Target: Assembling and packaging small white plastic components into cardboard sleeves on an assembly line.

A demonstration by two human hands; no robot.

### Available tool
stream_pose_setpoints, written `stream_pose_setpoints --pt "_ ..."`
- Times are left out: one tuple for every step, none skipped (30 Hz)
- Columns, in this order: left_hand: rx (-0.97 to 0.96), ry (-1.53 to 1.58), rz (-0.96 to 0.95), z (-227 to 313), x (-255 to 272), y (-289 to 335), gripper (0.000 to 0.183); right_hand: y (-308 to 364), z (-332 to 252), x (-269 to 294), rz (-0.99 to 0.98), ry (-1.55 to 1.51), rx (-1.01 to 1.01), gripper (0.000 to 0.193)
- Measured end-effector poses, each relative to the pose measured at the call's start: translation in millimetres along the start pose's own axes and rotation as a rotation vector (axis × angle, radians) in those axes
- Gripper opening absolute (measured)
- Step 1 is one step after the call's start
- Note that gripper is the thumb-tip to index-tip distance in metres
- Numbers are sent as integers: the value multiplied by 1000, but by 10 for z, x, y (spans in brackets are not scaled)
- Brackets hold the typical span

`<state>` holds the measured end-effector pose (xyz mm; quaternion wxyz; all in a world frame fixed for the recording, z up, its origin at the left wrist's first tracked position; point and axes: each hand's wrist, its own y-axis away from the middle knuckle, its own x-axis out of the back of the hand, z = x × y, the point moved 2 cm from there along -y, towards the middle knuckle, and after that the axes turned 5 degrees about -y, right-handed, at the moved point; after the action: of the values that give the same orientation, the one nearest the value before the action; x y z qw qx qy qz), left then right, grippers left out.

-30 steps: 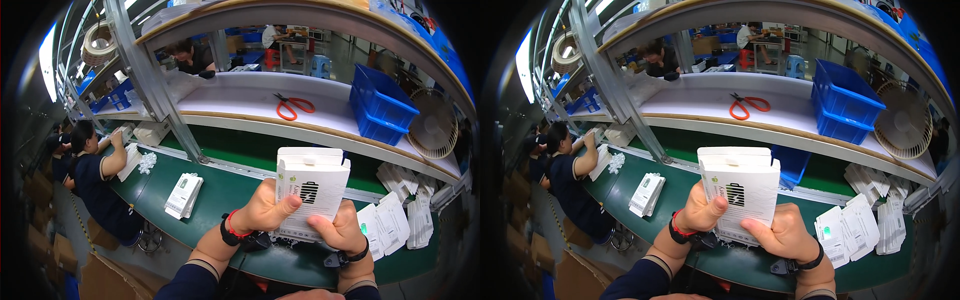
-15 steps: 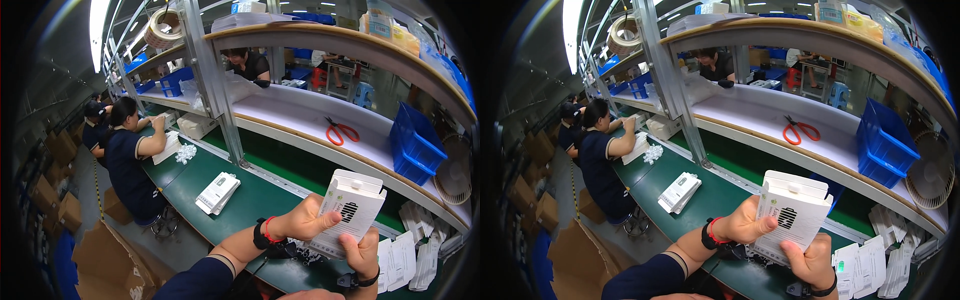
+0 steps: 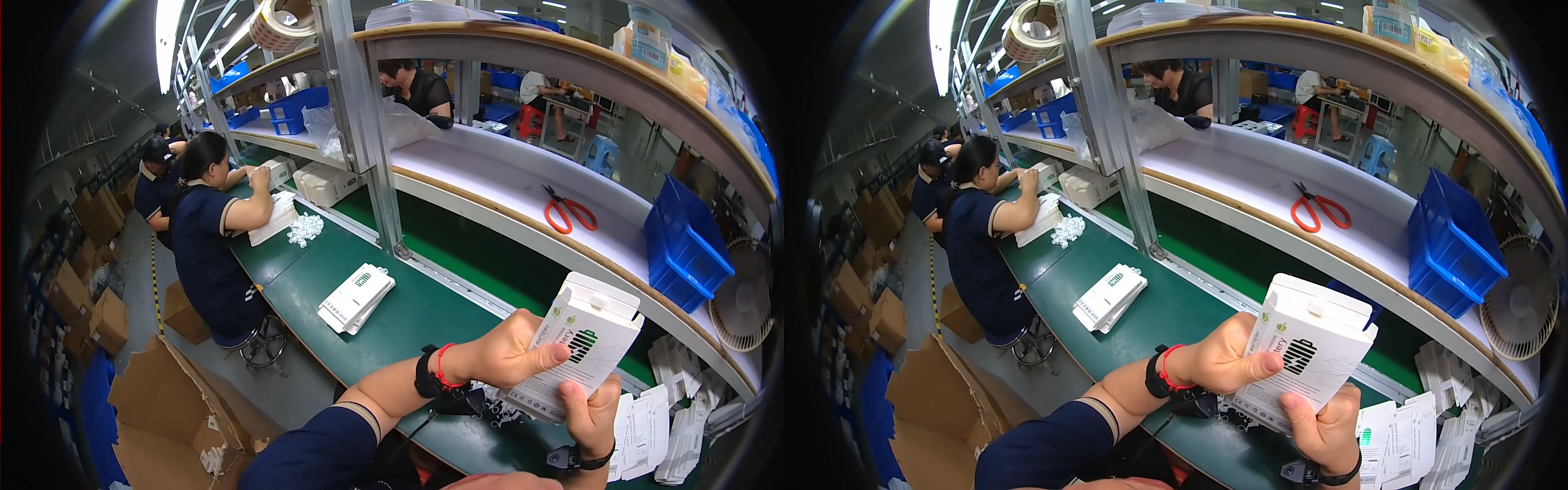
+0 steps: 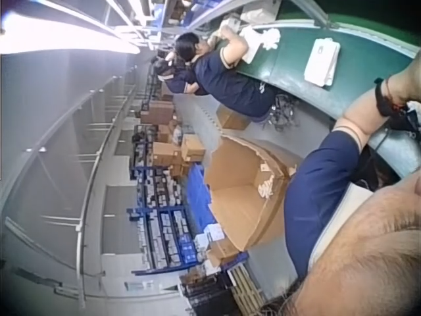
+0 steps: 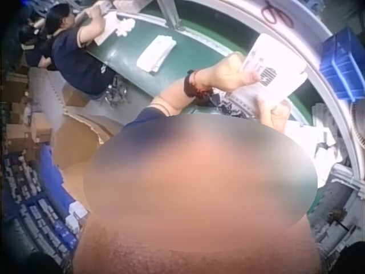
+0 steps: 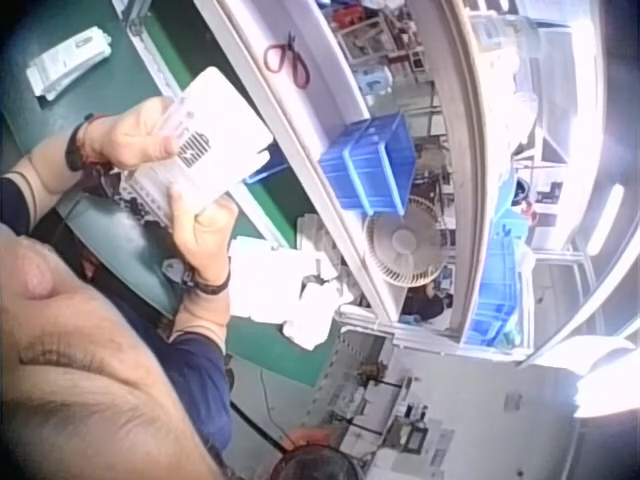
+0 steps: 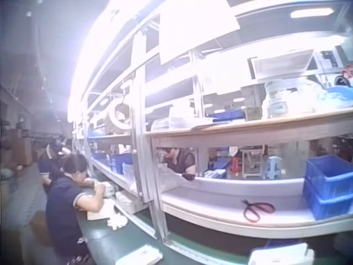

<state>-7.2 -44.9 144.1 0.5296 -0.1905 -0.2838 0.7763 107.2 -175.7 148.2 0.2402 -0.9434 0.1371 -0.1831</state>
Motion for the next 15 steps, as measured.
stream_pose_setpoints --pt "1 0 1 -1 0 4 34 -2 3 -2 -16 9 22 21" --pt "4 1 -2 -2 1 7 34 -1 1 -5 -32 18 44 29" --pt "6 2 -5 -3 4 8 34 3 -3 -10 -31 17 44 29" --pt "6 1 -6 -6 12 4 34 5 -5 -13 -24 14 39 29" --pt "-5 -8 -30 -6 19 -2 34 7 -6 -12 -18 10 35 29" --pt "-16 -17 -54 -6 20 -6 33 5 -9 -6 -17 9 35 29" --pt "-15 -16 -55 -6 12 -4 33 3 -14 1 -24 15 34 29" --pt "-3 -7 -33 -6 4 -1 33 2 -18 4 -30 21 32 29" --pt "8 2 -10 -5 -4 1 33 2 -19 3 -29 22 31 29" --pt "8 3 -12 4 -15 -4 33 -3 -19 1 -15 17 32 21" --pt "7 20 1 16 -23 -8 32 -8 -20 0 -2 12 33 13" --pt "6 36 15 22 -24 -10 32 -15 -25 -4 -1 14 32 13" --pt "7 37 14 27 -20 -3 32 -21 -39 -11 2 9 34 13" --pt "9 24 15 30 -12 6 32 -22 -49 -15 4 4 35 13" --pt "11 11 17 31 -6 13 32 -19 -55 -18 4 4 34 13"
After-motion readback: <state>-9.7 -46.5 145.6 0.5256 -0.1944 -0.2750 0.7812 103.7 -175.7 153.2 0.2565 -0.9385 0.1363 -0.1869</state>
